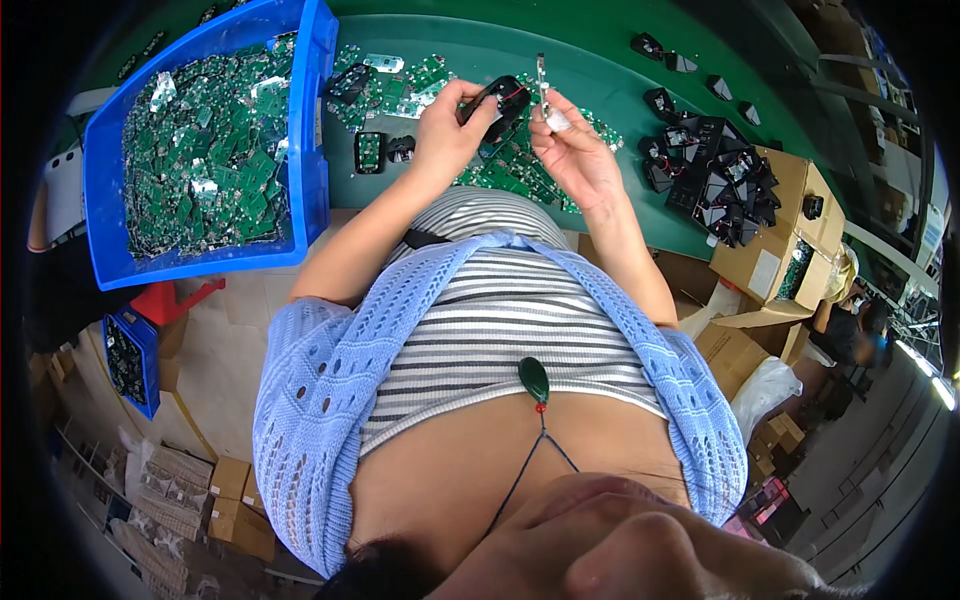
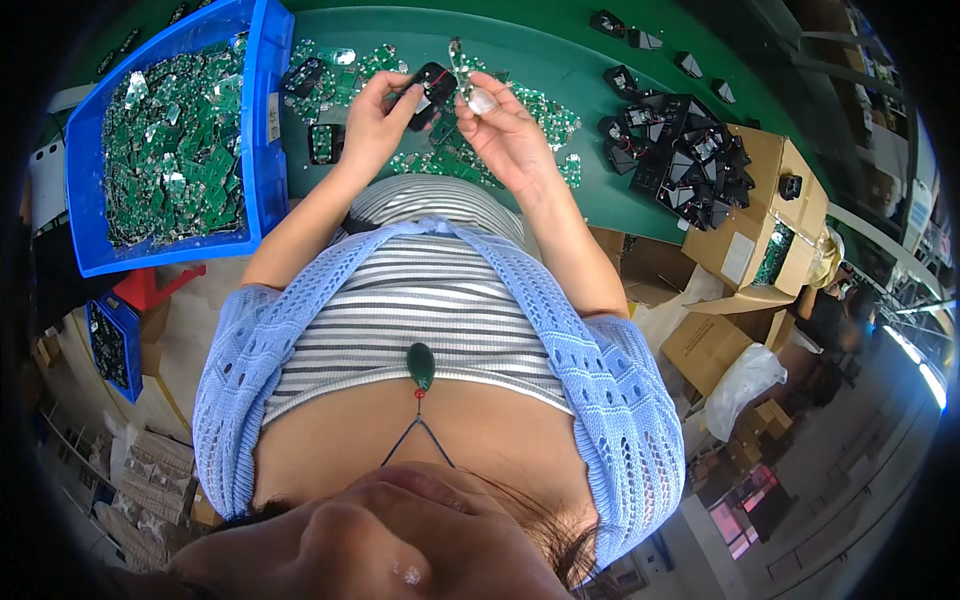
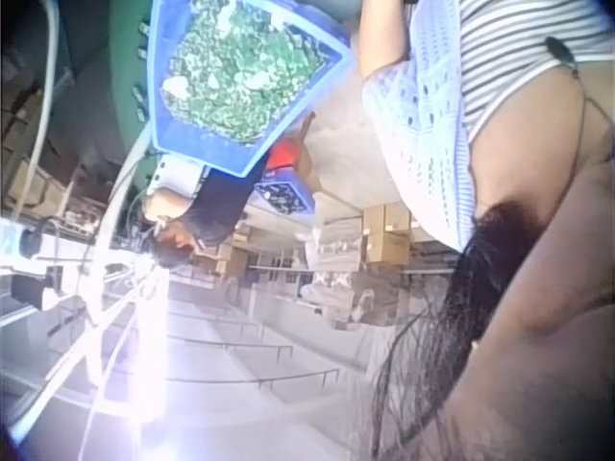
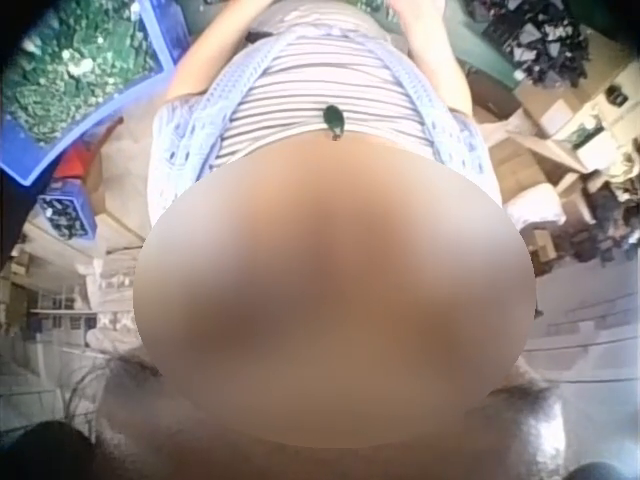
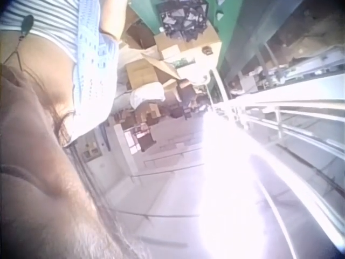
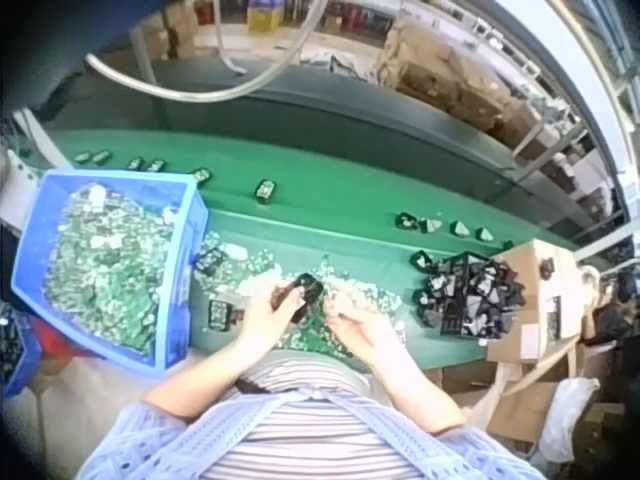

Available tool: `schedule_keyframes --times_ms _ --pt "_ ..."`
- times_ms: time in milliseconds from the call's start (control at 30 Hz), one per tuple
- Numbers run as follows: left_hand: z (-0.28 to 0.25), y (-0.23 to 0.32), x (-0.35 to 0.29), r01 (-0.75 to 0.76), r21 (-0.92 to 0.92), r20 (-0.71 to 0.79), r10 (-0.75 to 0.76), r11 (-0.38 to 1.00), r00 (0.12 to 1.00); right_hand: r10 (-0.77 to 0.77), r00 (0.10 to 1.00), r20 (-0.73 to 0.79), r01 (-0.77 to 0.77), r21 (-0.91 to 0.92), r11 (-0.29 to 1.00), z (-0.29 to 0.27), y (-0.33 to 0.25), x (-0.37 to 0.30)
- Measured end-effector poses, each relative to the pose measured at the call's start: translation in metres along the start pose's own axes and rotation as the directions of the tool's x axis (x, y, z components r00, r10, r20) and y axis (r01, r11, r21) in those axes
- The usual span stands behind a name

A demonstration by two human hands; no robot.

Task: The person picks up a circuit board and a black plastic casing, fits the board into the casing, and then presses a small white component onto the board. They place the assembled unit on the green work surface and repeat the process with new components.

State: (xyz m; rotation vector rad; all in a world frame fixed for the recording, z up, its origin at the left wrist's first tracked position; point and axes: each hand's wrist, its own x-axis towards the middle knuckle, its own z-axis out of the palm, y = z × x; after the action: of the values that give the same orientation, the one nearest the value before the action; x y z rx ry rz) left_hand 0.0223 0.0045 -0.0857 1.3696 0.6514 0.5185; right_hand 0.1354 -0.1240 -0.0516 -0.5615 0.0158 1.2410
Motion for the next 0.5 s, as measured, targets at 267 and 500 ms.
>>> schedule_keyframes --times_ms 267,500 --pt "0.0004 0.0025 0.0007 -0.027 0.037 -0.031 0.028 0.999 0.999 -0.050 0.997 -0.058 0.042 -0.129 0.991 0.0032 0.0017 -0.0021" --pt "0.0010 0.0022 0.0018 -0.087 0.107 -0.047 0.093 0.990 0.995 -0.085 0.991 -0.100 0.061 -0.222 0.973 0.0034 0.0015 0.0012"
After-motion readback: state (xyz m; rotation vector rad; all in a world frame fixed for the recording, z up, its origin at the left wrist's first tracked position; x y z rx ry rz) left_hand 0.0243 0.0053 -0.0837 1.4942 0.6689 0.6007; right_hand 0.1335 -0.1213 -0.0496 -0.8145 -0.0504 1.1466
